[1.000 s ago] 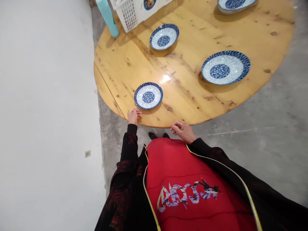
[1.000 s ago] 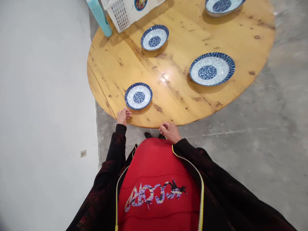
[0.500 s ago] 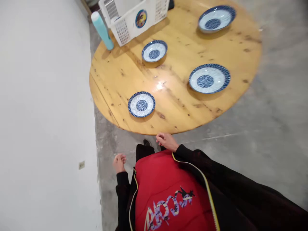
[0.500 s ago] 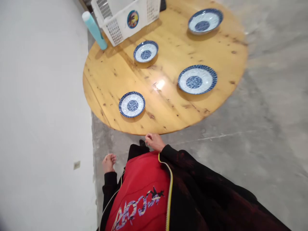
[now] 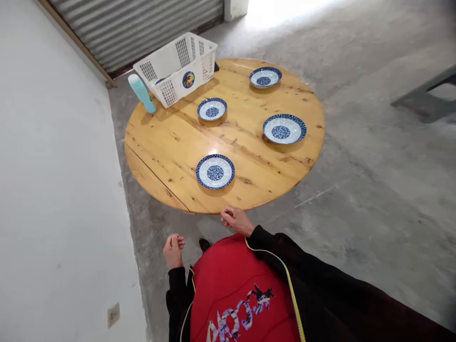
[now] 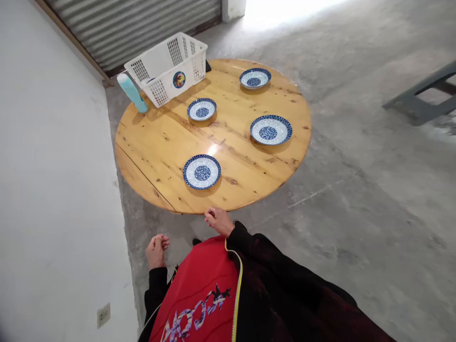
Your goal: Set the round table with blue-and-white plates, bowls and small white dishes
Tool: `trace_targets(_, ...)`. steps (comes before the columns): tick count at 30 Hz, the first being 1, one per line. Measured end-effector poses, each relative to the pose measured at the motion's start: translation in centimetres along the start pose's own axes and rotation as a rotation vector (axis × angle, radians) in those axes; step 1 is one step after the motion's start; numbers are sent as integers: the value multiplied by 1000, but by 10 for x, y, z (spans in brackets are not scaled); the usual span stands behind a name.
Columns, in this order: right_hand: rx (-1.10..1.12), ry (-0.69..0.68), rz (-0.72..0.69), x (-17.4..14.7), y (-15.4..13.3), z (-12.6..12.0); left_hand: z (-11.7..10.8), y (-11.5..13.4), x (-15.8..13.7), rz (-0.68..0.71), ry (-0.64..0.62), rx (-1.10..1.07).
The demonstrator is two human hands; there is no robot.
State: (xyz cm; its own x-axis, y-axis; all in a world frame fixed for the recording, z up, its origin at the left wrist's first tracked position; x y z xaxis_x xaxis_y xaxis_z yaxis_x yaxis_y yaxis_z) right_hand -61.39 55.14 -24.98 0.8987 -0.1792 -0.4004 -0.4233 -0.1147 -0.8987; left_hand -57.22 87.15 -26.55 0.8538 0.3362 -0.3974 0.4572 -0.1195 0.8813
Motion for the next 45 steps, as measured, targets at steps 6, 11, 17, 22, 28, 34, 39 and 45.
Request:
trace_targets(6, -86, 17, -52, 1, -24, 83, -59, 0, 59, 77, -69, 108)
trace_targets(11, -102, 84, -13, -3, -25, 111, -67, 15, 85, 149, -189, 187)
trace_targets(17, -18, 178, 70, -5, -25, 111, -36, 43, 94, 216, -300, 192)
trace_targets(22, 139, 195, 145, 19, -26, 122, -20, 63, 108, 279, -350, 221)
trace_targets(28, 364, 192, 206, 69, -39, 135, -18, 104, 148, 328, -330, 302)
trace_targets(34, 447, 190, 160, 102, -72, 130, 30, 162, 184, 379, -408, 333)
trace_targets(39, 479, 234, 62, 131, -106, 99, 105, 204, 196, 418, -569, 395)
trace_targets(45, 333, 434, -96, 159, -148, -12, 193, 267, 211, 563, -691, 446)
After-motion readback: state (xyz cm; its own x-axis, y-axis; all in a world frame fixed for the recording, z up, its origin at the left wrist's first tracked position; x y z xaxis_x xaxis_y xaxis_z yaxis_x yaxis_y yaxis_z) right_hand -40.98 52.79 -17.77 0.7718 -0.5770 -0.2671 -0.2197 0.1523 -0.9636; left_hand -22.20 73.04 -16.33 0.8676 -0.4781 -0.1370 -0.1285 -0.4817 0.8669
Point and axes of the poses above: each hand's wrist, its own x-axis towards the middle knuckle, its own z-axis out of the palm, y = z × x, the point moved 8 cm from there along x, towards the middle knuckle, and after that the axes turned 5 degrees about -x, right-handed, at the moved point
